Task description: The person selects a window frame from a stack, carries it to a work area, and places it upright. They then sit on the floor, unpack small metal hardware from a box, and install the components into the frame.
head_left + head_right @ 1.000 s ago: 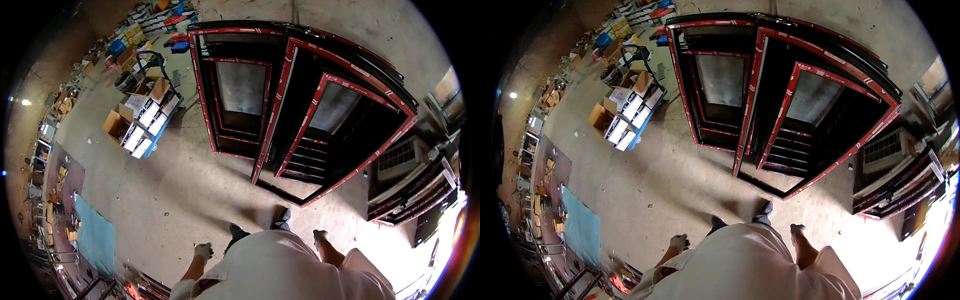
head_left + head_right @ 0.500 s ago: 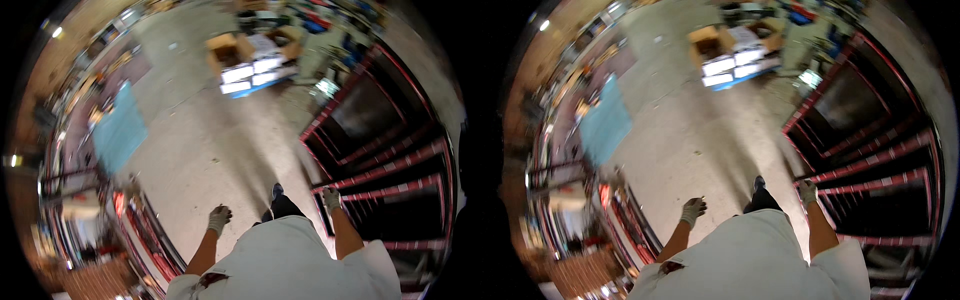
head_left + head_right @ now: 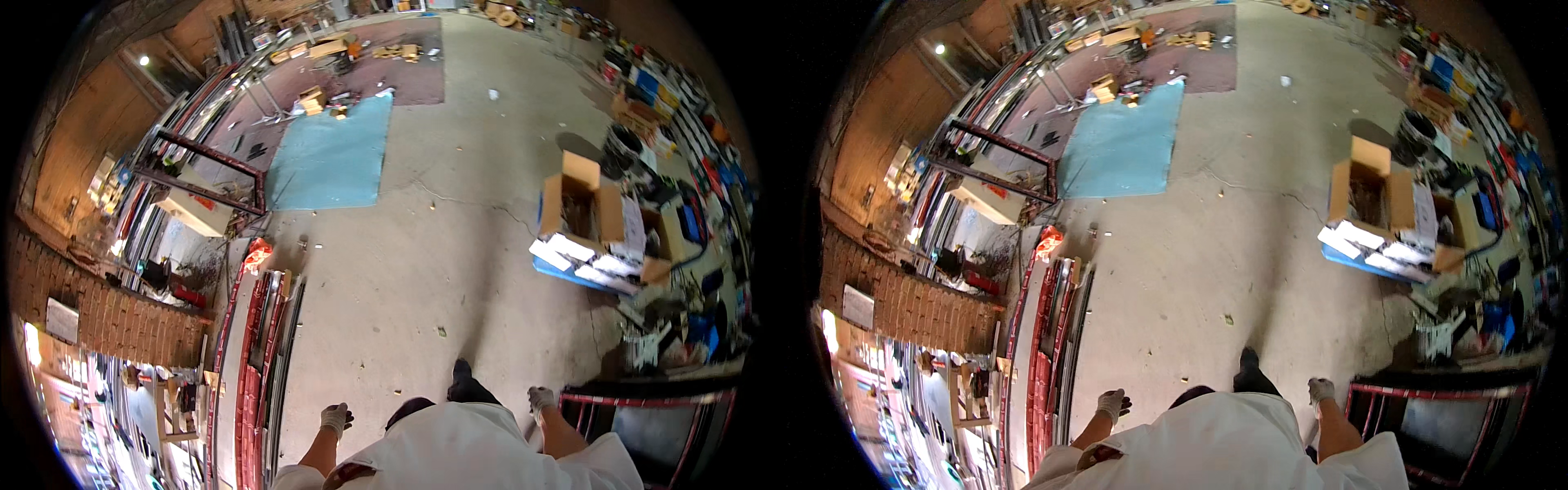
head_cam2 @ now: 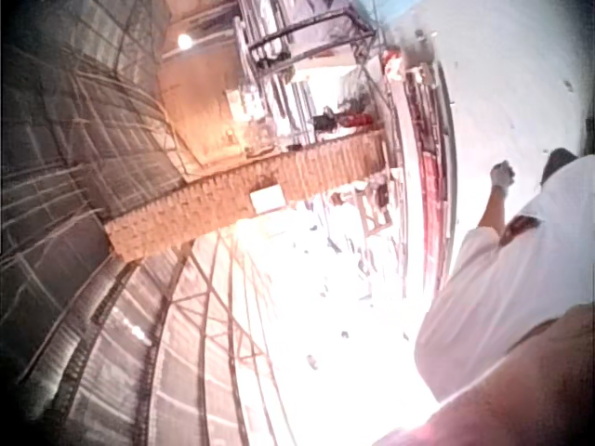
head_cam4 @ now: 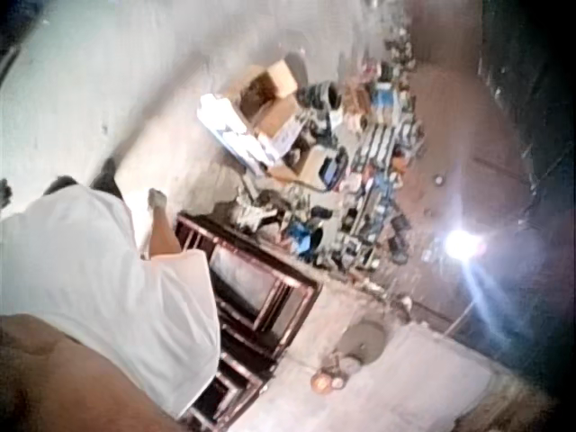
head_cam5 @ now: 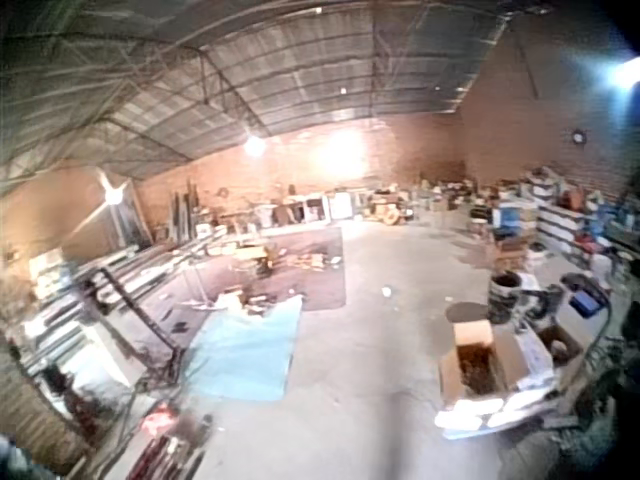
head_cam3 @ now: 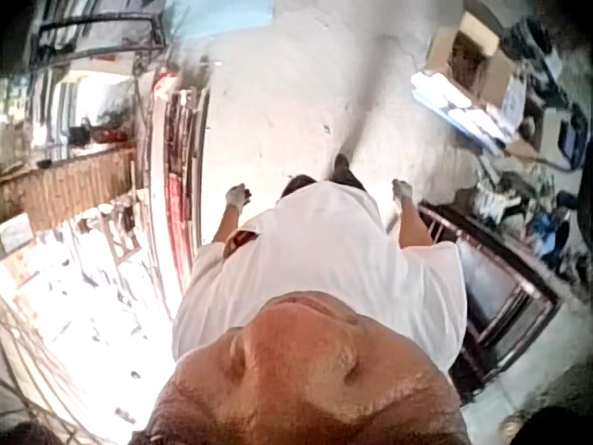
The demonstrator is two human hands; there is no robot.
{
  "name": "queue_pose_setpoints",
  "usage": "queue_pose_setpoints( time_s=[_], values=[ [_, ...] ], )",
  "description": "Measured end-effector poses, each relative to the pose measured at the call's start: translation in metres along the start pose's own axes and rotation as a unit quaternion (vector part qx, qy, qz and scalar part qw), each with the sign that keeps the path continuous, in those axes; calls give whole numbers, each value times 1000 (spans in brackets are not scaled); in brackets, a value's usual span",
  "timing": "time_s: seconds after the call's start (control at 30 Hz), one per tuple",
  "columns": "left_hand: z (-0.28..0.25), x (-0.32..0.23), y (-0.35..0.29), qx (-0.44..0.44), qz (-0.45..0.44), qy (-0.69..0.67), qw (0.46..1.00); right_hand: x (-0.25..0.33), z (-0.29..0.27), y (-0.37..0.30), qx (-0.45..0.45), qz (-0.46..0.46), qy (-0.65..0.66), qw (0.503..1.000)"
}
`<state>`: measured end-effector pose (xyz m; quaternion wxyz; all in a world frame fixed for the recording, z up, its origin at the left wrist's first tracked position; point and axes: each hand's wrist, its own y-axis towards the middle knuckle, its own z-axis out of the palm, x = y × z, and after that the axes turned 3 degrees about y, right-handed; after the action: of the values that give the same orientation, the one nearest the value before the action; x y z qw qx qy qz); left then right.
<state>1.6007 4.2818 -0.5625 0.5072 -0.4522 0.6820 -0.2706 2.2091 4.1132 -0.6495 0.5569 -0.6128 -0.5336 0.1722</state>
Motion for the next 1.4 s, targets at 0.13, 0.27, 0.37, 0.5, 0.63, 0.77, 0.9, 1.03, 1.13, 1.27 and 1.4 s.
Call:
queue_pose_setpoints(
  time_s=[0.13, 0.27, 0.37, 0.5, 0.63, 0.77, 0.9, 1.03, 1.13, 1.27, 1.4],
  values=[
    [30, -80, -3, 20, 36, -112, 993, 215, 52, 7, -28, -93, -98, 990],
    [61, -125, 40, 23, -6, -124, 992, 411, 153, -14, 21, -195, -155, 968],
    [79, -147, 95, 37, -74, -79, 993, 505, 234, -13, 24, -277, -130, 952],
    [72, -255, 184, 48, -65, -7, 997, 559, 318, 39, 17, -448, -150, 881],
    [51, -376, 231, 12, -56, -43, 997, 588, 349, 19, 80, -211, -129, 966],
    [36, -594, 272, 3, 75, -84, 994, 626, 375, 42, 29, -71, -75, 994],
    [36, -756, 327, -3, 149, -125, 981, 707, 435, 75, 28, -19, -86, 996],
    [64, -845, 383, 2, 175, -141, 974, 816, 512, 123, 71, -68, -162, 982],
    [79, -857, 424, -21, 105, -87, 990, 924, 580, 178, 129, -148, -139, 971],
    [53, -872, 442, -45, -1, -57, 997, 1125, 722, 131, 82, -203, -178, 959],
    [18, -901, 461, -105, -90, -269, 953, 1294, 860, 42, 113, -270, -189, 937]
  ],
)
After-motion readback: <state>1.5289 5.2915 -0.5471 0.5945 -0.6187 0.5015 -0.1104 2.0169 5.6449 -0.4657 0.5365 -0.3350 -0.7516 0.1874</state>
